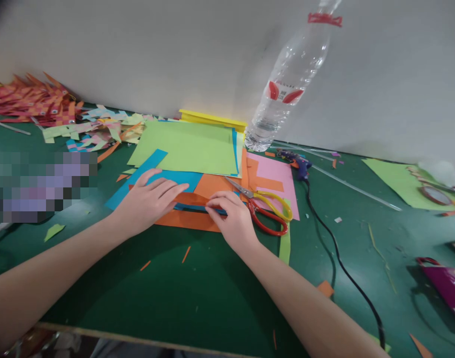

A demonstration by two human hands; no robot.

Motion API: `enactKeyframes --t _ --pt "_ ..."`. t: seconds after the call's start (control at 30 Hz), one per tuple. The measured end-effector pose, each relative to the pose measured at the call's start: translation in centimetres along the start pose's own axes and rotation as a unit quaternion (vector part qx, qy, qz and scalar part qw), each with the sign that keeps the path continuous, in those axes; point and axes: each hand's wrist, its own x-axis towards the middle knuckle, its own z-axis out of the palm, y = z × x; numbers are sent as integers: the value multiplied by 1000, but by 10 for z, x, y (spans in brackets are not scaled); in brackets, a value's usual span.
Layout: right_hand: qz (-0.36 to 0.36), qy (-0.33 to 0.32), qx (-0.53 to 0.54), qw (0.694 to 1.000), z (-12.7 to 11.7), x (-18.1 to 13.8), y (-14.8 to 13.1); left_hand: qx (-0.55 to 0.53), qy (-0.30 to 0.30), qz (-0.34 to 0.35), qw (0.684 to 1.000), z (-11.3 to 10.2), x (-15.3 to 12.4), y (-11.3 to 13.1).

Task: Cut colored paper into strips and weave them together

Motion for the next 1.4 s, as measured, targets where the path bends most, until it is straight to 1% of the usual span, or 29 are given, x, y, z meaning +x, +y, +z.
enactKeyframes --t 0.1,0.23,0.33,0.43,0.57,0.73,0.8,0.93,1.07,1.4 --pt "-20 8 -7 1000 0 0 -1 -18 -5 -2 1000 -1 1 3" --pt "-73 12 -21 997 0 -1 -3 -60 -4 6 998 -2 2 7" --pt "-105 3 -25 994 1 -3 -4 -91 7 14 996 -1 2 10" --pt "-112 -12 -28 993 0 -4 -5 -112 25 20 993 0 2 10" --pt "-83 -23 -20 996 0 -4 -7 -129 44 18 991 1 2 10" --pt "3 -14 -20 1000 1 -6 -7 -135 51 19 989 3 0 9" --pt "23 -19 -16 999 1 -6 -7 -134 53 16 989 3 0 9" --pt "23 -32 -6 999 2 -5 -5 -144 52 8 988 5 -1 9" --pt "10 -23 -13 1000 2 -5 -3 -154 51 3 987 5 0 10" --pt "32 -26 9 999 1 -6 -4 -190 50 -1 981 8 -2 10"
